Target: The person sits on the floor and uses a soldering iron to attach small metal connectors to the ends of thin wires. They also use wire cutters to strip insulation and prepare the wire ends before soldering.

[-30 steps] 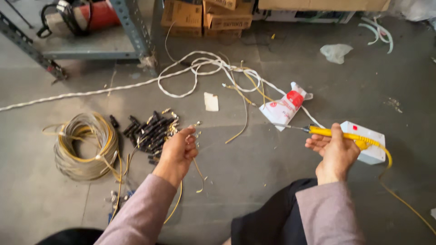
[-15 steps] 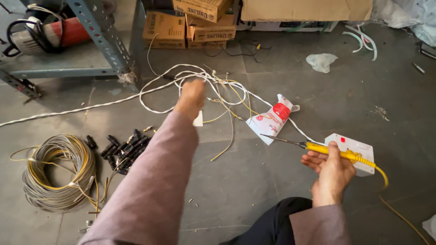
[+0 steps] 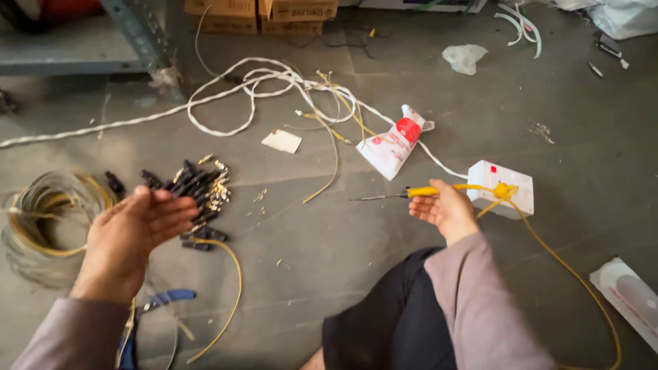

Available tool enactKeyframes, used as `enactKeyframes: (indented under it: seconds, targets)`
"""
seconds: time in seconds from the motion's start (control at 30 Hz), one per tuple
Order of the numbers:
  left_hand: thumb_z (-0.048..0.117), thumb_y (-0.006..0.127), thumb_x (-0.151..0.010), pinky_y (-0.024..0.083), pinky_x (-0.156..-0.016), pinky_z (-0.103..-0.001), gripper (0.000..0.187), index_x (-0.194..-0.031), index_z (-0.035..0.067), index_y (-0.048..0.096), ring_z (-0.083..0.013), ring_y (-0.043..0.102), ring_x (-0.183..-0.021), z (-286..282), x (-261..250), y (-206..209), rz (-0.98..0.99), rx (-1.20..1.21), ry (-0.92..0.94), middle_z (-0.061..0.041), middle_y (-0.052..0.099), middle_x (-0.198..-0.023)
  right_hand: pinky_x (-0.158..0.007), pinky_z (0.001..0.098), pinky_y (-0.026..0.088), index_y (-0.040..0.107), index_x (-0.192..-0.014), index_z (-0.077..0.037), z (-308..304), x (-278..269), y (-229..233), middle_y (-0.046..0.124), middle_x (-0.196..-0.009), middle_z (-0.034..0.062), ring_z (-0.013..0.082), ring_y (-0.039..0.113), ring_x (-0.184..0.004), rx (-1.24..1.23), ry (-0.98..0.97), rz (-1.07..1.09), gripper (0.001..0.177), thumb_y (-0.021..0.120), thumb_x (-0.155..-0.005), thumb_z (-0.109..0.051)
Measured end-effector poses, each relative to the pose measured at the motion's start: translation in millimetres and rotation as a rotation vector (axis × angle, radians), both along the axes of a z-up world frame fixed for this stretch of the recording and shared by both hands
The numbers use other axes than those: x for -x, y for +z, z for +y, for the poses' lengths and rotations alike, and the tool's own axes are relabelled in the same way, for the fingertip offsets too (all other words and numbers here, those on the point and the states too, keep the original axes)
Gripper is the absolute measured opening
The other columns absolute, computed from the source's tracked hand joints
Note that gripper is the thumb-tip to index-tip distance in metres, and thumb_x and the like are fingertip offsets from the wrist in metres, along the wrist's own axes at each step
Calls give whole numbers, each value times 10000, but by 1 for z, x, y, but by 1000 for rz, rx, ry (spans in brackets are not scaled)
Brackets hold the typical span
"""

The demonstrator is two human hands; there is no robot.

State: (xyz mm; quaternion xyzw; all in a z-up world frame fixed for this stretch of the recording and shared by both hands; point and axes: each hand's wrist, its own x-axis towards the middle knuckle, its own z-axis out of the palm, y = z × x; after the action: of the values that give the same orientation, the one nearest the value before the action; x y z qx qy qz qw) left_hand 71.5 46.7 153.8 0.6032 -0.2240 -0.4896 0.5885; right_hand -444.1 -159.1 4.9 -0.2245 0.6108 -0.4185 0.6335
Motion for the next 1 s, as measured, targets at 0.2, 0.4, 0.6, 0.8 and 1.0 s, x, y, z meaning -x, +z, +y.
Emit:
enactKeyframes:
  seconds: [0.2, 0.4, 0.6, 0.8, 1.0]
  targets:
    - [307, 492, -1137, 597, -696, -343, 320, -935, 69, 565, -252, 729, -783, -3, -19, -11, -80, 243, 151, -111, 694, -846, -855, 501, 608, 620, -1105, 124, -38, 10, -44, 702, -929, 216, 346, 716, -868, -236, 182, -13, 485, 528, -1015, -344]
    - [285, 512, -1126, 600, -633, -311, 327, -892, 68, 585, -207, 721, -704, -6, -26, -15, -99, 289, 215, -84, 680, -796, -924, 496, 591, 602, -1172, 127, -43, -1, -65, 713, -1027, 234, 362, 714, -955, -368, 112, -118, 463, 559, -1012, -306]
    - [292, 511, -1128, 605, -625, -302, 334, -899, 62, 587, -196, 726, -703, -9, -33, -15, -115, 293, 224, -74, 691, -789, -902, 484, 597, 586, -1178, 108, -37, -4, -68, 705, -1002, 226, 348, 719, -925, -405, 90, -50, 612, 630, -981, -469]
    - [325, 555, -1086, 589, -595, -283, 344, -877, 58, 612, -193, 724, -665, -17, -36, -15, -133, 314, 249, -71, 684, -749, -675, 413, 574, 564, -1141, 68, -25, 2, -65, 662, -830, 182, 276, 653, -685, -411, 101, 171, 800, 625, -924, -700]
    - [401, 622, -1116, 561, -569, -315, 515, -776, 22, 547, -193, 618, -562, -12, -52, -15, -178, 459, 410, -65, 567, -649, -452, 330, 326, 438, -956, -99, 0, -16, -26, 481, -664, 56, 152, 399, -496, -301, -26, 423, 645, 609, -956, -721]
